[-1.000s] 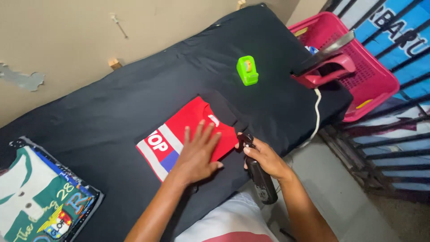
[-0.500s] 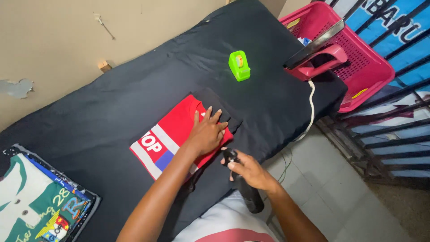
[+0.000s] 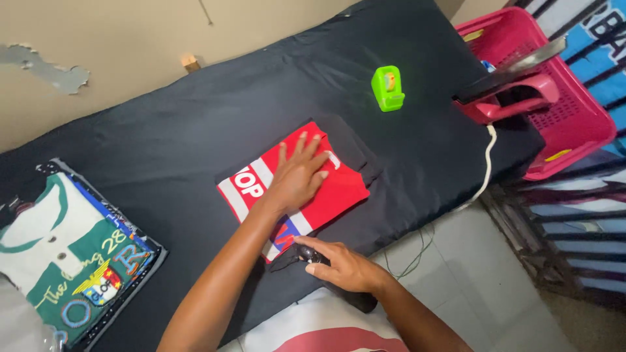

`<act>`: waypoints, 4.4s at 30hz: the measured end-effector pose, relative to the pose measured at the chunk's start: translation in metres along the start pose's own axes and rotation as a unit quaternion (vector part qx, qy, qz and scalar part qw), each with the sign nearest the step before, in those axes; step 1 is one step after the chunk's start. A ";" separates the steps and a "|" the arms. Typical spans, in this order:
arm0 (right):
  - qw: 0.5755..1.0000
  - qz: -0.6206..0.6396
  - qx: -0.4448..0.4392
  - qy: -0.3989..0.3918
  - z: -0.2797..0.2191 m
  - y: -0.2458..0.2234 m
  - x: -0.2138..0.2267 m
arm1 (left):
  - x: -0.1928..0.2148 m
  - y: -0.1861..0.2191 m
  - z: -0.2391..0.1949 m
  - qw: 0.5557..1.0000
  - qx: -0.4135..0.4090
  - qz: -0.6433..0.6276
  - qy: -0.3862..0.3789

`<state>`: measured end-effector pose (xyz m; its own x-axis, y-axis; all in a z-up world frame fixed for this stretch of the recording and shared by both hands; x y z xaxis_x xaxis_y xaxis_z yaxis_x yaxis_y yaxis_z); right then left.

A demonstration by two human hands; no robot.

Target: Folding various colored t-shirts and spraying them with liquid on a folding table.

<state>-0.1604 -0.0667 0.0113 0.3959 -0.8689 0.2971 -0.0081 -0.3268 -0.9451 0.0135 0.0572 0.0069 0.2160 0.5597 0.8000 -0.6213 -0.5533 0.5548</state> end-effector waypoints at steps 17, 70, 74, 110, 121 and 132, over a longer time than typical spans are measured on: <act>1.000 0.031 -0.001 -0.005 0.010 -0.015 0.009 | 0.017 -0.020 -0.058 0.989 0.040 0.142 0.027; 0.898 -0.117 0.190 0.378 0.220 0.068 0.285 | -0.027 0.067 0.006 0.964 0.181 0.094 0.169; 0.876 -0.120 0.214 0.414 0.211 0.084 0.292 | 0.017 0.037 -0.028 0.928 0.277 0.090 0.230; 0.950 -0.219 0.091 0.202 0.093 0.044 0.178 | 0.044 0.010 -0.165 0.900 0.305 -0.010 0.312; 0.946 -0.260 0.057 0.186 0.025 0.046 0.130 | -0.016 0.037 -0.208 0.939 0.231 0.013 0.256; 0.846 -0.239 0.246 0.407 0.028 0.088 0.106 | -0.023 0.040 -0.197 0.927 0.227 0.030 0.298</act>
<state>-0.0935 -0.1773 -0.0445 -0.5204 -0.7144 0.4677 0.4373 -0.6934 -0.5727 -0.1645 0.1434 -0.0341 -0.3476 0.6863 0.6389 -0.2091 -0.7210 0.6607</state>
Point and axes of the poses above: each hand's wrist, its own z-axis towards the middle knuckle, its own x-axis out of the back of the hand, y = z × x, the point moved 1 cm from there along z, towards the middle knuckle, and after that the axes turned 9 degrees about y, right-handed, at the moved point
